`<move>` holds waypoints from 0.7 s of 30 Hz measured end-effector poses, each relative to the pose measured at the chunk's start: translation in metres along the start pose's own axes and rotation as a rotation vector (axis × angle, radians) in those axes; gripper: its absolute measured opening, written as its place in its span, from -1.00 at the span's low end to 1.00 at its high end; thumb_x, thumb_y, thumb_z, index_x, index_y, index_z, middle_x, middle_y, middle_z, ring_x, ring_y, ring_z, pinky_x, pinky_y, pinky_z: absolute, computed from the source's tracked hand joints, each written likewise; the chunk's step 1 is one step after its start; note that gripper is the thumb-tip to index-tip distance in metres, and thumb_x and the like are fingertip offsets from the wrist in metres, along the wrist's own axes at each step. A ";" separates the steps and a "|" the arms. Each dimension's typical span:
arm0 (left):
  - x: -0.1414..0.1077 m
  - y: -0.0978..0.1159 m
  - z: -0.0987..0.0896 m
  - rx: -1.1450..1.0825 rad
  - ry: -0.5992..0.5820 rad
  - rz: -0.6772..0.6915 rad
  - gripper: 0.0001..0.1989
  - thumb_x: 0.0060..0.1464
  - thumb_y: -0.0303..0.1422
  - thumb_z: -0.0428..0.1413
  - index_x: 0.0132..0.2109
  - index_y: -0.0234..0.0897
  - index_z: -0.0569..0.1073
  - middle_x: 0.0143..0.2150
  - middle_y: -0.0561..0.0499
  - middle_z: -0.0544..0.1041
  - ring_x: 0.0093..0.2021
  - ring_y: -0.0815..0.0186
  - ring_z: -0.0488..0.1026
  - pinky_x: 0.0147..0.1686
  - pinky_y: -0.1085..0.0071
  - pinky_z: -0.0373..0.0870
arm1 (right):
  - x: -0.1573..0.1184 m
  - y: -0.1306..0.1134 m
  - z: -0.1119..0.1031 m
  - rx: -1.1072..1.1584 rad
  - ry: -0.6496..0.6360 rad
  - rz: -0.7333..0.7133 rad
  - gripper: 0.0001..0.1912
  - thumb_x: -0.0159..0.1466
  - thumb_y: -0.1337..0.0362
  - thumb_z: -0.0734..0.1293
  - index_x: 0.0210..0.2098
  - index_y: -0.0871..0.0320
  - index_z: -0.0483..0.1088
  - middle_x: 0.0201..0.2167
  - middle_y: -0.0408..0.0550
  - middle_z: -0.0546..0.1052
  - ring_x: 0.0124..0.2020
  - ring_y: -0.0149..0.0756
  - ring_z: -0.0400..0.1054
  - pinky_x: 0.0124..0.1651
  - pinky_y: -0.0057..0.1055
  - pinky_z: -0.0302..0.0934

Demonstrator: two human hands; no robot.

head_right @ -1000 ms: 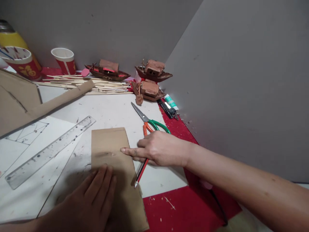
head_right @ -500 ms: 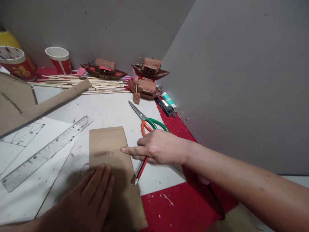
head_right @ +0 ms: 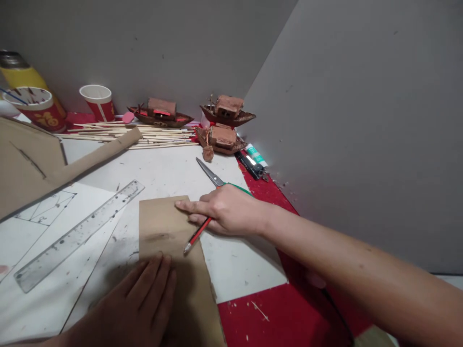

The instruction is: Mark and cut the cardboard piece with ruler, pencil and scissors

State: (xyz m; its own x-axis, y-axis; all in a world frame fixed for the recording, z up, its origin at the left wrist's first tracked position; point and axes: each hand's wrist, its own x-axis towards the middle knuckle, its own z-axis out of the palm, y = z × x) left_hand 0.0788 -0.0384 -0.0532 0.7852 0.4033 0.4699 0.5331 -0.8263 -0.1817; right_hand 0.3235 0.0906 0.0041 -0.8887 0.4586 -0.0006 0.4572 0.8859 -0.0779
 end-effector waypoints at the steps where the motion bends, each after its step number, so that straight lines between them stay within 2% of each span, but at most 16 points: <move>1: 0.000 0.000 0.000 -0.005 0.003 -0.003 -0.57 0.29 -0.21 -0.04 -0.04 -0.53 0.53 -0.10 -0.32 0.65 -0.09 -0.01 0.57 -0.07 0.11 0.37 | -0.002 0.003 0.001 0.016 0.004 0.026 -0.51 0.50 0.14 0.05 0.29 0.20 0.28 -0.48 -0.08 0.53 -0.52 -0.37 0.31 -0.42 -0.43 0.07; 6: 0.005 -0.006 -0.005 -0.034 -0.027 -0.028 -0.67 0.25 -0.34 -0.01 -0.01 -0.46 0.51 -0.05 -0.25 0.64 -0.04 0.02 0.57 -0.09 0.17 0.42 | -0.002 0.005 0.004 0.070 -0.026 0.137 -0.53 0.47 0.16 0.12 0.28 0.19 0.31 -0.35 0.01 0.63 -0.46 -0.33 0.40 -0.39 -0.43 0.12; 8: 0.012 -0.015 -0.014 -0.098 -0.008 -0.056 -0.64 0.26 -0.30 -0.04 -0.01 -0.47 0.50 -0.05 -0.27 0.63 -0.06 0.02 0.57 -0.13 0.19 0.46 | 0.002 -0.002 0.002 0.166 0.022 0.237 -0.53 0.43 0.18 0.14 0.27 0.16 0.32 -0.35 0.01 0.63 -0.45 -0.31 0.39 -0.38 -0.42 0.15; 10: 0.021 -0.032 -0.027 -0.188 -0.008 -0.126 -0.57 0.28 -0.21 -0.08 -0.01 -0.48 0.49 -0.06 -0.31 0.61 -0.11 0.00 0.57 -0.20 0.18 0.50 | 0.006 -0.014 -0.004 0.327 0.139 0.389 -0.52 0.40 0.16 0.16 0.24 0.16 0.36 -0.43 -0.04 0.57 -0.50 -0.32 0.33 -0.39 -0.41 0.16; 11: 0.025 -0.043 -0.033 -0.209 -0.074 -0.178 -0.63 0.25 -0.26 -0.05 0.00 -0.44 0.49 -0.07 -0.28 0.61 -0.16 0.04 0.57 -0.26 0.21 0.51 | 0.008 -0.022 -0.008 0.424 0.207 0.477 -0.52 0.38 0.14 0.17 0.21 0.17 0.38 -0.48 -0.08 0.52 -0.52 -0.34 0.27 -0.41 -0.41 0.15; 12: 0.029 -0.056 -0.040 -0.177 -0.151 -0.279 -0.74 0.21 -0.36 -0.02 -0.07 -0.35 0.50 -0.16 -0.19 0.61 -0.26 0.09 0.56 -0.34 0.23 0.49 | 0.010 -0.030 -0.013 0.528 0.283 0.575 -0.52 0.37 0.11 0.18 0.17 0.19 0.42 -0.51 -0.11 0.47 -0.55 -0.36 0.21 -0.43 -0.41 0.13; 13: 0.032 -0.069 -0.046 -0.124 -0.250 -0.376 -0.79 0.20 -0.36 -0.01 -0.13 -0.31 0.49 -0.21 -0.16 0.59 -0.30 0.07 0.54 -0.39 0.23 0.47 | 0.010 -0.039 -0.017 0.640 0.346 0.667 -0.53 0.36 0.08 0.19 0.12 0.20 0.46 -0.53 -0.14 0.42 -0.57 -0.39 0.15 -0.45 -0.41 0.10; 15: 0.035 -0.094 -0.053 0.026 -0.396 -0.568 -0.76 0.19 -0.32 -0.02 -0.12 -0.31 0.48 -0.20 -0.22 0.55 -0.24 0.00 0.54 -0.41 0.22 0.42 | 0.010 -0.055 -0.024 0.873 0.412 0.796 -0.52 0.33 0.04 0.23 0.10 0.20 0.46 -0.63 -0.25 0.25 -0.62 -0.42 0.02 -0.52 -0.43 0.00; 17: 0.034 -0.113 -0.054 0.054 -0.595 -0.692 -0.74 0.18 -0.23 -0.01 -0.20 -0.31 0.46 -0.27 -0.20 0.55 -0.32 0.02 0.53 -0.43 0.24 0.36 | 0.007 -0.070 -0.026 1.080 0.422 0.844 -0.50 0.29 0.00 0.28 0.08 0.20 0.46 -0.66 -0.31 0.13 -0.64 -0.45 -0.06 -0.55 -0.45 -0.07; 18: 0.032 -0.120 -0.052 0.041 -0.656 -0.730 -0.74 0.17 -0.20 0.00 -0.21 -0.30 0.45 -0.28 -0.19 0.56 -0.34 0.03 0.54 -0.43 0.26 0.33 | 0.005 -0.076 -0.025 1.169 0.411 0.847 -0.49 0.27 -0.02 0.30 0.05 0.21 0.47 -0.66 -0.32 0.11 -0.64 -0.45 -0.07 -0.56 -0.45 -0.10; 21: 0.029 -0.132 -0.047 -0.076 -0.698 -0.786 -0.77 0.16 -0.18 0.02 -0.23 -0.25 0.42 -0.23 -0.17 0.59 -0.28 0.04 0.54 -0.41 0.29 0.27 | 0.002 -0.090 -0.018 1.358 0.355 0.833 -0.47 0.21 -0.07 0.35 -0.02 0.22 0.50 -0.66 -0.32 0.11 -0.63 -0.46 -0.08 -0.56 -0.46 -0.12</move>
State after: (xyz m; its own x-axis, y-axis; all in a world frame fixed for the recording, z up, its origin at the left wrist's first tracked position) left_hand 0.0168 0.0639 0.0247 0.2475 0.9531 -0.1742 0.9687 -0.2471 0.0244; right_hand 0.2809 0.0129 0.0295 -0.2862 0.9140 -0.2876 0.2430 -0.2211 -0.9445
